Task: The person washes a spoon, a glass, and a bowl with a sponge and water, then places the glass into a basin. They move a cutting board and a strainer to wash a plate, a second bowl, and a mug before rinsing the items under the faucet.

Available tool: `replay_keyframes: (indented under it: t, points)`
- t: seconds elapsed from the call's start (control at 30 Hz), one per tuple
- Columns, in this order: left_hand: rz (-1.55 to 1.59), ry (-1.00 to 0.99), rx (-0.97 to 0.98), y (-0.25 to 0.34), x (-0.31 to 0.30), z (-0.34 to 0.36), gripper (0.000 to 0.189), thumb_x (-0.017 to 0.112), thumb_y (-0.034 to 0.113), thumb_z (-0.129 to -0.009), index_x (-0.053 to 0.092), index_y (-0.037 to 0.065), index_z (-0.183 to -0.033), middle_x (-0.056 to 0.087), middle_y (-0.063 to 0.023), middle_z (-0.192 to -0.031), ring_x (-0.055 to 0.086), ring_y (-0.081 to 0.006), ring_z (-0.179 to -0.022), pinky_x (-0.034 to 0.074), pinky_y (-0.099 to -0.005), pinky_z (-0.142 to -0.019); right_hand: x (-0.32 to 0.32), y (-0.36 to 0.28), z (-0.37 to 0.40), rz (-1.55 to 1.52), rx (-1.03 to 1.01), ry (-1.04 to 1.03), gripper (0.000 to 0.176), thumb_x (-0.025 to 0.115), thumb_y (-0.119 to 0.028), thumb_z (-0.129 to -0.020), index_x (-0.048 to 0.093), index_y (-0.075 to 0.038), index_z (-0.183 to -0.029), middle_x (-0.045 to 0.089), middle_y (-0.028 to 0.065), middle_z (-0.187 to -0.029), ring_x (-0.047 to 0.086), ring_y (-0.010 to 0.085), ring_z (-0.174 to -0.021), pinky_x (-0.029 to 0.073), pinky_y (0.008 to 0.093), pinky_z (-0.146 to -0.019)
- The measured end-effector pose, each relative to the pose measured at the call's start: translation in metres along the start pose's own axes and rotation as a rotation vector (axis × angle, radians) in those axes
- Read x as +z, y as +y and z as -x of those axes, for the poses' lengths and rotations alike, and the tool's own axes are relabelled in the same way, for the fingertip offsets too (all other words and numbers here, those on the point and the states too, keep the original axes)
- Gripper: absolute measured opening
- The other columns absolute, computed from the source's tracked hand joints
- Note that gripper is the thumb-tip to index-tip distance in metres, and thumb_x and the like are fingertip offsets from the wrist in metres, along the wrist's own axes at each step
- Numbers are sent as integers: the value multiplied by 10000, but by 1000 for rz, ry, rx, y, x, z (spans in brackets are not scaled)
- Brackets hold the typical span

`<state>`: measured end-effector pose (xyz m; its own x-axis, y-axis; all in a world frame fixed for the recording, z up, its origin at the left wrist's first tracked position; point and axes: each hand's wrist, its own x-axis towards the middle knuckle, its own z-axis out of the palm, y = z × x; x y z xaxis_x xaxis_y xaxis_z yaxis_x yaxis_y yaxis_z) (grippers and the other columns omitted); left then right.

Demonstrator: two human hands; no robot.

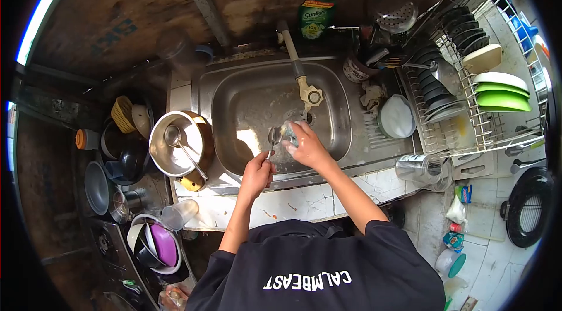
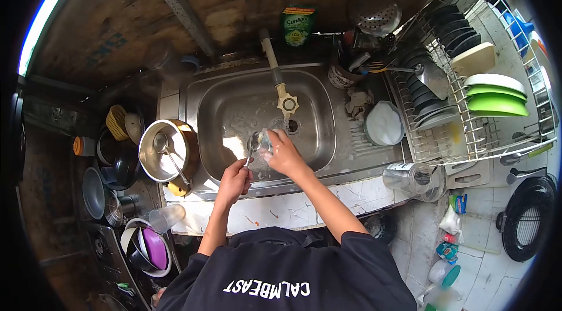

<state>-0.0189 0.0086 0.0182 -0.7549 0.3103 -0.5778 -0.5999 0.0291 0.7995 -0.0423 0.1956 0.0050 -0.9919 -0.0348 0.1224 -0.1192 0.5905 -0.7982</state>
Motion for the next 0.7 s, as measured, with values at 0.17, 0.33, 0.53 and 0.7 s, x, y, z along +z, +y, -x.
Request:
replay_keyframes:
  t: [0.17, 0.33, 0.53, 0.7]
  points:
    - [-37, 46, 26, 0, 6, 4, 360, 371, 61, -958, 484, -16, -1291, 464, 3, -682, 346, -51, -447, 276, -219, -383, 17, -7, 4, 188, -226, 40, 384, 637, -59, -795, 590, -17, -1174, 546, 214, -1084, 587, 378, -959, 500, 411, -834]
    - [-66, 40, 63, 6, 5, 11, 356, 385, 66, -952, 522, -36, -1264, 448, 23, -635, 380, -46, -448, 308, -224, -390, 17, -6, 5, 277, -281, 74, 359, 671, -43, -735, 610, -23, -1088, 580, 183, -1056, 600, 341, -964, 514, 394, -831]
    - [-486, 22, 346, 17, -1, -3, 347, 400, 74, -929, 569, -68, -1197, 480, 18, -588, 428, -40, -459, 357, -235, -420, 3, -12, -14, 319, -325, 103, 300, 661, -30, -709, 608, -30, -1004, 600, 132, -982, 611, 304, -908, 528, 374, -786]
    - [-429, -18, 321, 24, 0, -2, 357, 396, 80, -931, 563, -69, -1209, 473, 14, -588, 416, -49, -439, 353, -237, -414, -1, -8, -19, 369, -396, 111, 256, 649, -33, -706, 603, -27, -958, 594, 115, -943, 611, 287, -875, 533, 376, -747]
